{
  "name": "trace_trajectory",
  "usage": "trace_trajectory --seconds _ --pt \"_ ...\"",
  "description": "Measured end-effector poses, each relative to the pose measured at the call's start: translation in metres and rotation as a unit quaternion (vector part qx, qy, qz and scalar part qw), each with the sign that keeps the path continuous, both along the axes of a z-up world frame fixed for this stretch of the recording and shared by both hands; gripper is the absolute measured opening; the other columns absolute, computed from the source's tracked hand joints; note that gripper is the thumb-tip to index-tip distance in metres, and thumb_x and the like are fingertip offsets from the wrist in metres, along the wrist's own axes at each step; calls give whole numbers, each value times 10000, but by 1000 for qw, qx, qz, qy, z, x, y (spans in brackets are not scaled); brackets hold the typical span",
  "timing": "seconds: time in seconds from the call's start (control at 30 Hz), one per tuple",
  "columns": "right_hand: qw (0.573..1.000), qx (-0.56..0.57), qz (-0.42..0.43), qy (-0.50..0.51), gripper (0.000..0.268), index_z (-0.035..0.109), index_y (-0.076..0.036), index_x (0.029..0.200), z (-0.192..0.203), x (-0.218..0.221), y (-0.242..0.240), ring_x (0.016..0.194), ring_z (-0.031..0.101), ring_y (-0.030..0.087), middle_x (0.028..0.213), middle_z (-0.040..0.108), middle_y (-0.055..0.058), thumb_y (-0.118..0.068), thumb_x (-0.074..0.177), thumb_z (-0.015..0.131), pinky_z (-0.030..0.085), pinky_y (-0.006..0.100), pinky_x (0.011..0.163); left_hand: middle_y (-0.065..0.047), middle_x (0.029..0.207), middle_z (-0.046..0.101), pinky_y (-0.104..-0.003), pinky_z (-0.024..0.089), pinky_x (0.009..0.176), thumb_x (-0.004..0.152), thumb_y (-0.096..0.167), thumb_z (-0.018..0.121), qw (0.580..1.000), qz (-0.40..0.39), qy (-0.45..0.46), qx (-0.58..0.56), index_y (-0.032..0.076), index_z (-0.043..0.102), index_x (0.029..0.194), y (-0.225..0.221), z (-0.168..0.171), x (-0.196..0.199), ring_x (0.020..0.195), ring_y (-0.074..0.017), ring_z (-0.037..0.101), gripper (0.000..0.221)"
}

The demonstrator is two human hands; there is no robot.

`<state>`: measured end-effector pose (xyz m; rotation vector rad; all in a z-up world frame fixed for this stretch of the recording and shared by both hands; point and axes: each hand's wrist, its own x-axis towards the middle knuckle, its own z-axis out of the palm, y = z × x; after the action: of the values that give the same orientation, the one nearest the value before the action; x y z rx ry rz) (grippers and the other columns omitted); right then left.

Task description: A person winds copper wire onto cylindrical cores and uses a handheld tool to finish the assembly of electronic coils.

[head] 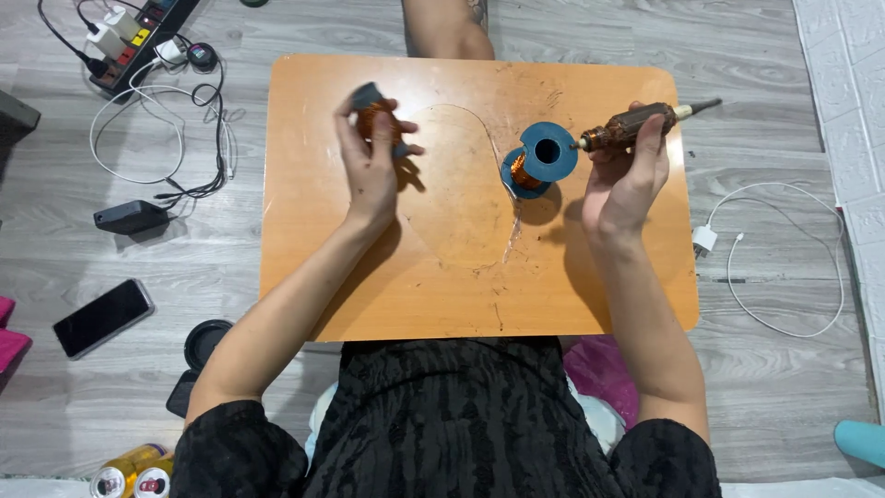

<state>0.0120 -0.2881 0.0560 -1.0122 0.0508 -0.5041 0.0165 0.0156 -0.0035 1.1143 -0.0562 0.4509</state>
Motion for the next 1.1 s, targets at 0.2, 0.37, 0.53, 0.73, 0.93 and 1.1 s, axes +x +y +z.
trace_trajectory --seconds 0.2,0.37,0.53,0.73,0.93,1.1 --pt "1000 -17 2 22 388 626 -99 1220 15 -11 3 820 547 75 1016 635 3 -402 1051 799 489 237 778 -74 1369 656 -272 756 851 1217 373 456 980 137 59 132 121 331 1570 20 38 -17 1103 -147 768 452" --pt "999 17 -33 -6 456 571 -99 1239 9 -3 -10 788 592 82 1033 654 36 -410 1022 823 519 208 732 -61 1341 659 -277 725 842 1142 489 446 974 182 132 30 149 334 1561 45 46 -9 1031 -152 762 551" --pt "998 16 -58 -28 385 548 -134 1131 15 -1 -15 645 506 67 864 582 -7 -469 1060 724 446 208 591 -77 1323 633 -316 726 889 1136 466 466 965 247 83 -31 114 359 1518 87 13 17 1112 -175 724 530" --pt "994 55 -92 -22 407 488 -146 1070 24 -4 -11 640 485 71 817 548 -6 -532 1057 616 420 224 614 -66 1159 671 -345 679 873 1107 415 482 925 312 121 -181 163 458 1388 141 17 25 1036 -187 755 378" --pt "994 43 -92 -33 468 492 -127 1303 14 5 -19 670 534 86 911 629 54 -514 1079 627 412 209 598 -113 1206 658 -407 678 823 1033 417 580 884 380 64 -265 124 419 1423 214 10 17 961 -227 776 514" --pt "998 37 -40 -32 403 514 -110 1199 29 -2 -16 685 611 120 882 622 43 -454 1074 682 532 261 686 -111 1440 795 -341 729 792 1219 445 635 924 378 -42 33 279 520 1593 276 -21 -9 1137 -257 833 426"
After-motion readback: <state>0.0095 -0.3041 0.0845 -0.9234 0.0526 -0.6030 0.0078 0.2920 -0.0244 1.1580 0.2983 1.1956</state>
